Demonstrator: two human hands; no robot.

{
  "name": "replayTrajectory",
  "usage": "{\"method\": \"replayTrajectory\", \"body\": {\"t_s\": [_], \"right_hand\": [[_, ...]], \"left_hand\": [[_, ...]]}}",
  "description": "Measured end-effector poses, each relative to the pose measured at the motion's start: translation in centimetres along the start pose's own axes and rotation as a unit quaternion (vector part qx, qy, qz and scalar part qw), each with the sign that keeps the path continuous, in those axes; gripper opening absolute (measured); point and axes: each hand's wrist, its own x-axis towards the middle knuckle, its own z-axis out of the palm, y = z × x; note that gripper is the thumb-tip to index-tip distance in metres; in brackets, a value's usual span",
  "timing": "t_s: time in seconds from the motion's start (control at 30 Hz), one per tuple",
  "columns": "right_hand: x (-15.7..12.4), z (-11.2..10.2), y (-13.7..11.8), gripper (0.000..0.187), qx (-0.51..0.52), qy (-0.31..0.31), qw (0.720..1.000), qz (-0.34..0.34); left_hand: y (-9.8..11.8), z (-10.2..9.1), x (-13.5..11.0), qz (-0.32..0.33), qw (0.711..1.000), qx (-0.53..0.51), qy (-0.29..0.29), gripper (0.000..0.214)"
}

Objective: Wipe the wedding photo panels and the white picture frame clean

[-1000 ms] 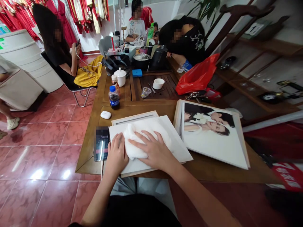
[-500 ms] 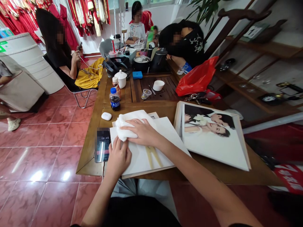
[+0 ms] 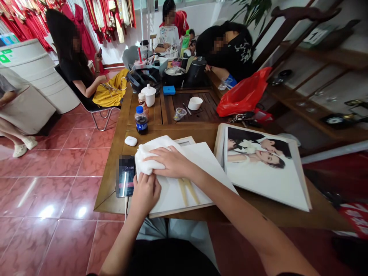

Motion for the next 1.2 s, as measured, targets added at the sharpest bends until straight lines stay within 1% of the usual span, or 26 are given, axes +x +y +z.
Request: {"method": "replayTrajectory", "body": {"t_s": [0.17,0.23,0.5,0.6,0.77,1.0,1.1,1.2], "right_hand": [[-2.4,0.1,2.2,0.048,-0.031,0.028,0.999,0.025],[-3.5,0.2,3.0,0.048,-0.053,0.040,0.997,0.034],[-7.3,0.3,5.7,0.048,-0.106,0.096,0.986,0.084],[-8.4,0.7,6.0,0.050,-0.134,0.108,0.982,0.080],[-10.6,2.3,5.0,0.053,-0.162,0.123,0.977,0.062],[-15.5,4.8,2.0,0.059,-0.166,0.142,0.975,0.048],[-17.5,5.5,0.9,0.062,-0.168,0.151,0.973,0.037],[-18.6,5.9,0.3,0.067,-0.171,0.156,0.973,0.022]], "left_hand": [[0.1,-0.1,0.0,-0.001,0.999,-0.033,0.005,0.039],[0.1,0.0,-0.1,-0.005,0.999,-0.038,0.007,0.043],[0.1,0.3,-0.2,-0.014,0.999,-0.046,0.018,0.043],[0.1,0.3,-0.2,-0.018,0.998,-0.050,0.023,0.043],[0.1,0.3,-0.1,-0.018,0.998,-0.051,0.025,0.041],[0.2,0.2,-0.1,-0.020,0.998,-0.055,0.026,0.042],[0.1,0.2,-0.1,-0.019,0.998,-0.055,0.023,0.041],[0.1,0.2,-0.1,-0.013,0.998,-0.048,0.023,0.041]]}}
